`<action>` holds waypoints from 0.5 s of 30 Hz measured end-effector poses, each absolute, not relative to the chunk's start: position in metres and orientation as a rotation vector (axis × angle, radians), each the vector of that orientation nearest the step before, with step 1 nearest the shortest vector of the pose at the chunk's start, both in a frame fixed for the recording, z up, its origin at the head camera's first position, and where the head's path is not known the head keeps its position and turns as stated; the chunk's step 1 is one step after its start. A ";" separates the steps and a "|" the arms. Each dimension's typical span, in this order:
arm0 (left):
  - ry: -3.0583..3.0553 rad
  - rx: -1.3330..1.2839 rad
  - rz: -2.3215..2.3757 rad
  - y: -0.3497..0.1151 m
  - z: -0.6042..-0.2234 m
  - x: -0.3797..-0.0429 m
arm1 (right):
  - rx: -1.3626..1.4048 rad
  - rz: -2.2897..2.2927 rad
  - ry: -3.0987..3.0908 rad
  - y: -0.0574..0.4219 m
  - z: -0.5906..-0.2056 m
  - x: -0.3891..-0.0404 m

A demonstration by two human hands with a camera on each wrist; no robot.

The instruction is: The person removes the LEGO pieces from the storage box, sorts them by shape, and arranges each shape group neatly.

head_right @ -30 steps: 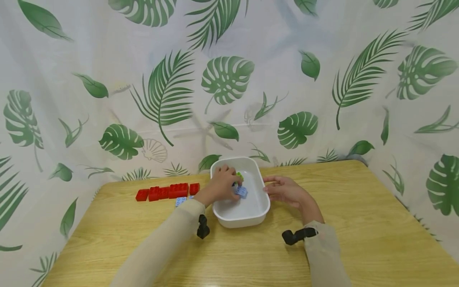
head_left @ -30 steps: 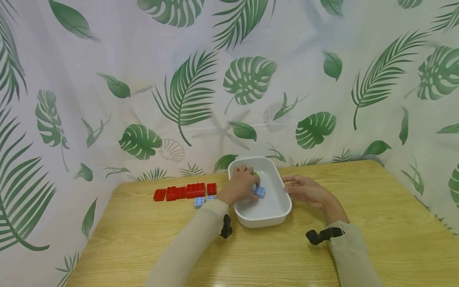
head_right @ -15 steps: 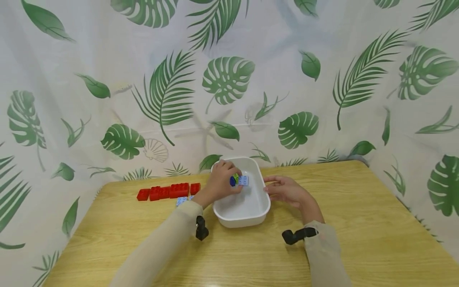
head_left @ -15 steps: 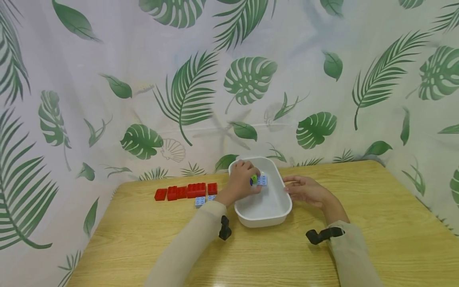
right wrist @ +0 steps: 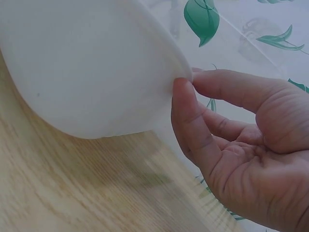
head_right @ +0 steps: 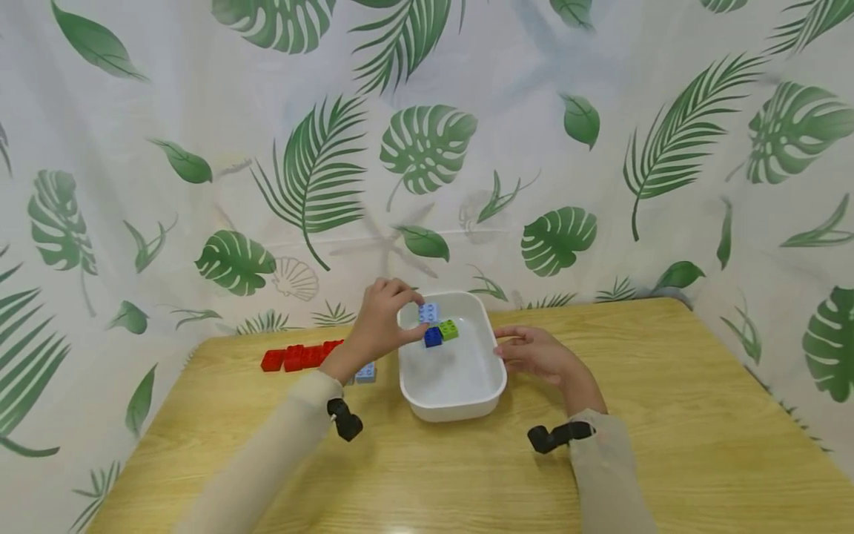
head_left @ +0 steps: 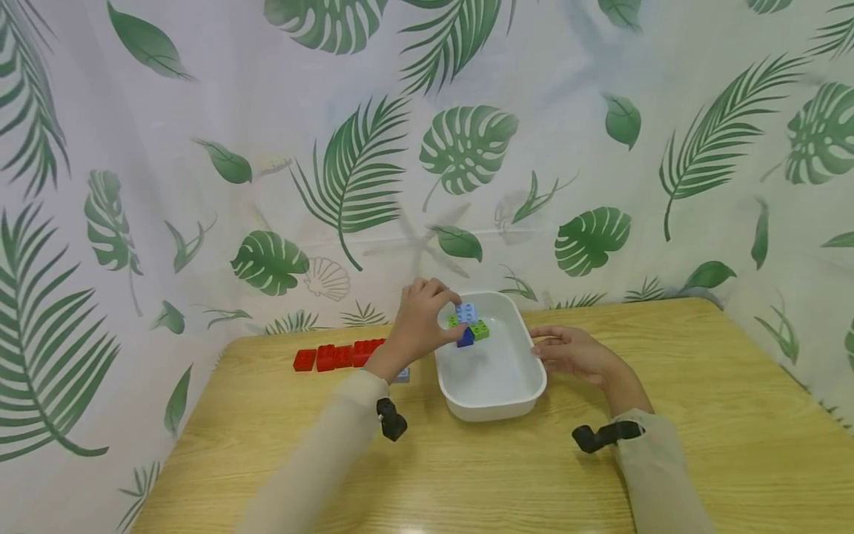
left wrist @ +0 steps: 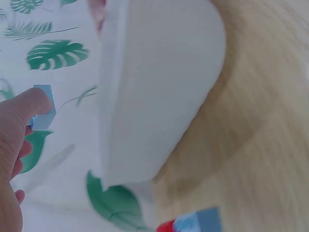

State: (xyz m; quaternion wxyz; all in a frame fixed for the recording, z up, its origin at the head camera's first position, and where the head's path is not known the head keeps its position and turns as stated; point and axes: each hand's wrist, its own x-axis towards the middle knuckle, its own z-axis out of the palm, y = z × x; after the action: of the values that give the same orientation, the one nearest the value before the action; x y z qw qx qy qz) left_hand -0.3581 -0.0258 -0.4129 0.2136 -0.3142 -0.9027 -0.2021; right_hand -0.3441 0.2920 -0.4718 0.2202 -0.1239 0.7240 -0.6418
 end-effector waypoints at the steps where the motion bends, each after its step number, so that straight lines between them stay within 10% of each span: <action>1: -2.486 -0.877 -0.553 -0.030 -0.410 -0.357 | -0.342 -1.774 2.001 0.292 -0.472 -0.344; 15: -2.577 -0.784 -0.474 -0.103 -0.387 -0.348 | -0.342 -1.759 2.014 0.292 -0.474 -0.346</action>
State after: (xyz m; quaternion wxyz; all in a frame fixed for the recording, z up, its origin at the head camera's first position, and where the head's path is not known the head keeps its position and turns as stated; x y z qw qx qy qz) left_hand -0.3485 -0.1033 -0.3870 0.2018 -0.2809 -0.9228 -0.1696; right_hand -0.3459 0.2917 -0.4743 0.2212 -0.1238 0.7285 -0.6364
